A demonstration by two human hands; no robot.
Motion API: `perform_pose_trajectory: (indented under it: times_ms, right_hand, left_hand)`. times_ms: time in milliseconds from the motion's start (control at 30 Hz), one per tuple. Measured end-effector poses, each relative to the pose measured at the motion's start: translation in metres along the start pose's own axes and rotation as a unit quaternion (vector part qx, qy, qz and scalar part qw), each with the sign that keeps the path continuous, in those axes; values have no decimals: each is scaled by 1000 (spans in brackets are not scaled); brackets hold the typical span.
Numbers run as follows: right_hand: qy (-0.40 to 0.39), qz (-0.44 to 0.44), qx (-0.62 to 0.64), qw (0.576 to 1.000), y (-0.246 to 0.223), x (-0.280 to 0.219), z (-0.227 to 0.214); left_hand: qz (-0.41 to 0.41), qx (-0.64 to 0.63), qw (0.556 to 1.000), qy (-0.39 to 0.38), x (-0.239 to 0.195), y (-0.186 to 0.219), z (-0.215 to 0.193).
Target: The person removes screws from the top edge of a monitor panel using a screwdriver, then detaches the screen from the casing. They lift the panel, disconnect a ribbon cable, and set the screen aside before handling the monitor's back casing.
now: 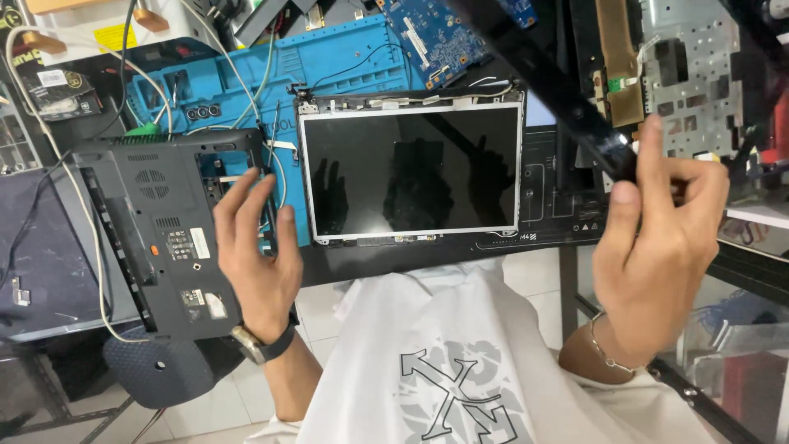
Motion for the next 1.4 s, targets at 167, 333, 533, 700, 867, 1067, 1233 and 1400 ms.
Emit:
perform_pose_trajectory:
  times_ms: [167,333,533,700,867,1067,1233,1400]
  right_hand:
    - [45,88,7,995,30,-4,21]
    - [50,99,-17,994,68,-18,50]
    - [29,114,-18,993,85,-13,77]
    - [-11,134,-2,991,92,-9,102]
    - [-12,136,-3,991,92,-3,113]
    - [-9,144,-5,989,108,-15,127]
    - [2,132,10,991,105,-10,129]
    - [20,162,50,985,98,-10,124]
  left_hand:
    - [-41,-33,996,-71,12,-34,53]
    - [7,-32,997,-68,41,-70,108]
    - [47,32,994,-88,58,-86,133]
    - [0,41,997,-66,58,-91,133]
    - [3,31,998,-58,61,-86,131]
    - [-5,32,997,-73,62,-84,132]
    - [-4,53,996,-72,65,-87,135]
    - [3,62,995,-73,64,-89,138]
Point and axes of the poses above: each hand's wrist, its own x-axis towards the middle knuckle, its own z-axis out of the palm, y = z × x, the point moved 5 cm from there along x, towards the middle knuckle, and after that the axes turned 8 degrees about y, right-handed, at the moved point
